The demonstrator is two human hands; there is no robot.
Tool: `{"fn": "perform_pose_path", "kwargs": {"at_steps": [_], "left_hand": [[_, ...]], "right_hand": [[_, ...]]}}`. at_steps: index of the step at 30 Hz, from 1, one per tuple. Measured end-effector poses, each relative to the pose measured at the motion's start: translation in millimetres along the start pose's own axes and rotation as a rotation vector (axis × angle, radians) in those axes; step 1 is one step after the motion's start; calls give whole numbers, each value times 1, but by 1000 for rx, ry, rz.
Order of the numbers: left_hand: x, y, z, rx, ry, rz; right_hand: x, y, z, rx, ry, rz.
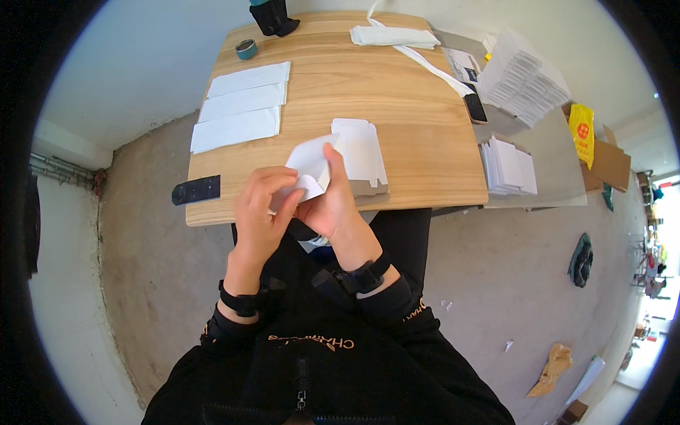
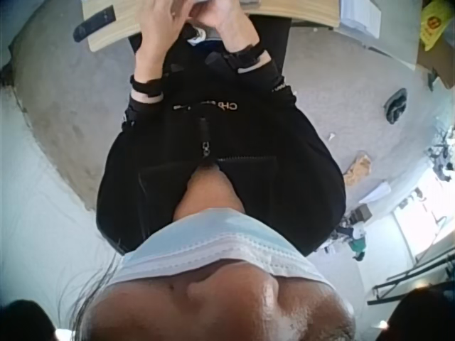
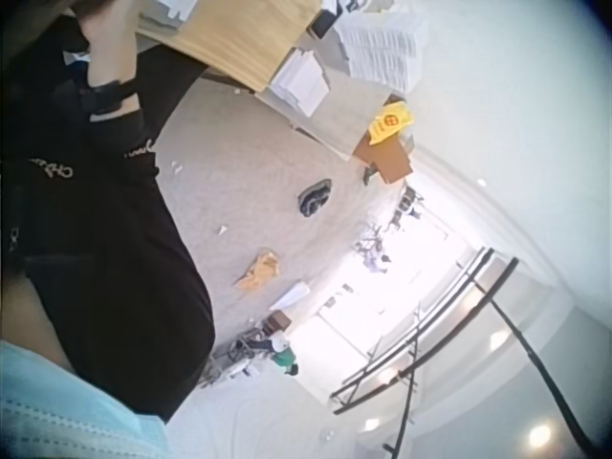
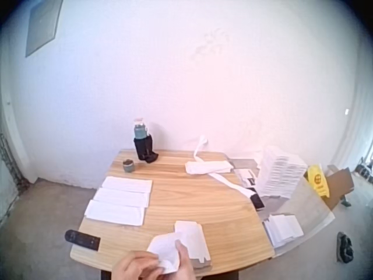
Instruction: Folding and stacking small white paper boxes on a wooden table.
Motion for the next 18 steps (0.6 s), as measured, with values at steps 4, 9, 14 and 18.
{"fn": "perform_pose_path", "kwargs": {"at_steps": [4, 9, 14, 18], "left_hand": [[-2, 1, -10, -237, -67, -46], [-2, -9, -15, -205, -29, -24], [2, -12, -10, -173, -53, -30], [0, -8, -15, -159, -61, -89]], "right_hand": [[1, -3, 9, -11, 111, 33], [4, -3, 19, -42, 243, -20], [3, -3, 20, -95, 248, 56], [4, -8, 20, -79, 257, 82]]}}
Point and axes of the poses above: each hand's wrist, its own x-axis away from the middle knuckle, its own y-axis out of the back of the hand, z = x × y, the point moved 7 cm from there along -x, towards the middle knuckle, and after that the axes turned 10 degrees about -x, right-handed, at the moved point
